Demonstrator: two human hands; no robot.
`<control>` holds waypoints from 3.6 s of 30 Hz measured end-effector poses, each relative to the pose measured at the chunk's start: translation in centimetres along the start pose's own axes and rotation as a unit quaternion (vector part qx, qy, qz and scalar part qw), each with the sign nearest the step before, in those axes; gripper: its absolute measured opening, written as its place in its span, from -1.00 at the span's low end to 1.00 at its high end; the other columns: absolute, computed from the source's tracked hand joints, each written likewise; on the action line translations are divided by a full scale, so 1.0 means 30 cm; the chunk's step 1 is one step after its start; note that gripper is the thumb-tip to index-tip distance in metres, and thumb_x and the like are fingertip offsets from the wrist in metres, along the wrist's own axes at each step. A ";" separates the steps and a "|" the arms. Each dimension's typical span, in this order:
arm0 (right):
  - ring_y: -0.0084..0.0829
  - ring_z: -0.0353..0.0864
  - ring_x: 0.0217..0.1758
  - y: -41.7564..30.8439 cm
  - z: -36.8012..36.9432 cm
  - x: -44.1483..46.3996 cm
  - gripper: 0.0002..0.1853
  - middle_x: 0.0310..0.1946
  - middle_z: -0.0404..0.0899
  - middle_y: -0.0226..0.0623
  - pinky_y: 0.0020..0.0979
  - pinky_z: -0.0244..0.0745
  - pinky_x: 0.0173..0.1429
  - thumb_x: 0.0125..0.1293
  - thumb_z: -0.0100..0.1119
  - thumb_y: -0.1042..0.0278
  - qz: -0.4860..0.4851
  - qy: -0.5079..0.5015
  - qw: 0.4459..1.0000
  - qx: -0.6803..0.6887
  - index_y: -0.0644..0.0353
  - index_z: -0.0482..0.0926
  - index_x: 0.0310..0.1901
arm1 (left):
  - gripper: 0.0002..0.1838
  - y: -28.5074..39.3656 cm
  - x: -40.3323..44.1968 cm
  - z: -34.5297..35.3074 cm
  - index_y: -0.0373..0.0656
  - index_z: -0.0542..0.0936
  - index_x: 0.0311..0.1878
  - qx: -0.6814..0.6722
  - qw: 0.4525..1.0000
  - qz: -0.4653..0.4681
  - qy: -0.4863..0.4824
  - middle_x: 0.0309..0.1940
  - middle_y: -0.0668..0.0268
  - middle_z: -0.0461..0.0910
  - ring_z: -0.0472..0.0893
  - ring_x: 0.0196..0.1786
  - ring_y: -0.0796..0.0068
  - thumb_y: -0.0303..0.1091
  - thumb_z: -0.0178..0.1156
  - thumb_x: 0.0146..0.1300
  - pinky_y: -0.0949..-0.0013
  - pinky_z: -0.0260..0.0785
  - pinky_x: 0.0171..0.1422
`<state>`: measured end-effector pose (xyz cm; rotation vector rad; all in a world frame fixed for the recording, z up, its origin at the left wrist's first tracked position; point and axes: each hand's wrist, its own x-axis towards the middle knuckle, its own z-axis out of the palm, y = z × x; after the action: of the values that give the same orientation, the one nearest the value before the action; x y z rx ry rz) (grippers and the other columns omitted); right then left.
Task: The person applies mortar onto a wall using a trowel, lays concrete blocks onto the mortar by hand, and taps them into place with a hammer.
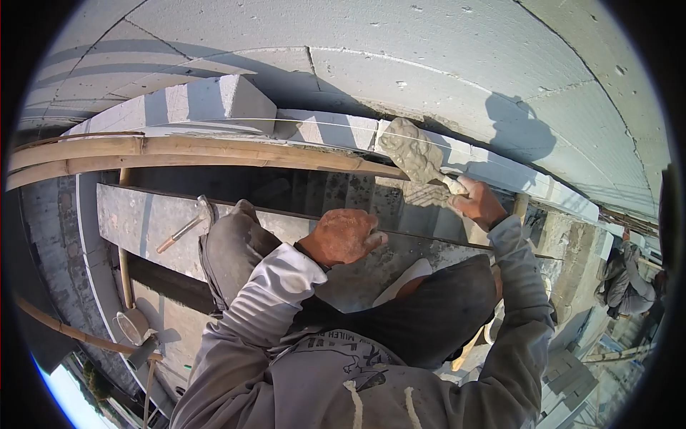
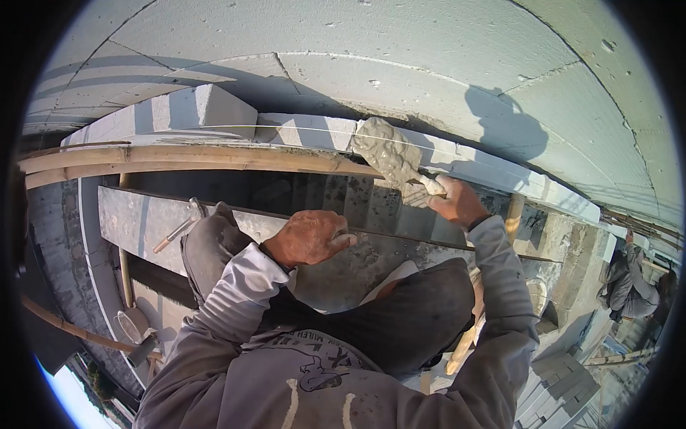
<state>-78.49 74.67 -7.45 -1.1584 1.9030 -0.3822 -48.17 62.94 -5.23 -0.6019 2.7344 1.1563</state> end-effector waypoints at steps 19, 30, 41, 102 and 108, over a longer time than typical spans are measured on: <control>-0.25 0.57 -0.20 -0.428 0.326 0.419 -0.66 -0.30 0.42 -0.19 -0.32 0.54 -0.21 0.11 0.21 0.34 -0.280 0.185 0.863 -0.377 0.21 0.39 -0.09 | -0.63 0.064 -0.119 0.054 -0.22 0.55 -0.17 -0.061 0.997 -0.037 0.041 -0.35 0.10 0.59 0.62 -0.25 0.09 -0.08 0.19 0.19 0.19 0.48 -0.12; -0.11 0.58 -0.12 -0.416 0.310 0.404 -0.60 -0.22 0.47 -0.03 -0.24 0.54 -0.12 0.08 0.21 0.38 -0.229 0.147 0.898 -0.347 0.27 0.38 -0.03 | -0.66 0.077 -0.103 0.089 -0.19 0.54 -0.17 -0.064 0.997 -0.036 0.038 -0.38 0.10 0.58 0.62 -0.26 0.09 -0.09 0.20 0.16 0.16 0.48 -0.15; -0.11 0.61 -0.16 -0.470 0.141 0.426 -0.36 -0.36 0.57 0.07 -0.19 0.43 -0.01 0.33 -0.12 -0.19 -0.076 -0.053 0.974 -0.206 0.43 0.53 -0.25 | -0.62 0.070 -0.108 0.084 -0.18 0.53 -0.09 -0.045 0.996 -0.037 0.064 -0.37 0.09 0.59 0.63 -0.28 0.10 -0.08 0.21 0.16 0.16 0.48 -0.15; 0.00 0.62 -0.28 -0.510 0.244 0.306 -0.59 -0.26 0.52 0.06 -0.17 0.54 -0.19 0.20 0.14 0.22 -0.236 -0.029 0.938 -0.251 0.36 0.41 -0.04 | -0.60 0.134 -0.078 0.032 -0.23 0.50 -0.01 -0.094 0.995 -0.041 0.008 -0.26 0.02 0.59 0.61 -0.17 0.05 -0.15 0.19 0.20 0.16 0.47 -0.06; 0.00 0.61 -0.22 -0.585 0.247 0.288 -0.61 -0.22 0.51 0.09 -0.16 0.53 -0.12 0.25 0.05 0.25 -0.248 -0.063 0.929 -0.267 0.41 0.42 -0.02 | -0.60 0.125 -0.093 0.030 -0.22 0.50 -0.01 -0.093 0.995 -0.033 0.024 -0.26 0.03 0.59 0.61 -0.19 0.04 -0.15 0.19 0.20 0.16 0.48 -0.09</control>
<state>-64.31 59.46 -5.19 -1.9888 1.6242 -0.0414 -47.16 66.82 -2.68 -0.7456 2.6411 1.4090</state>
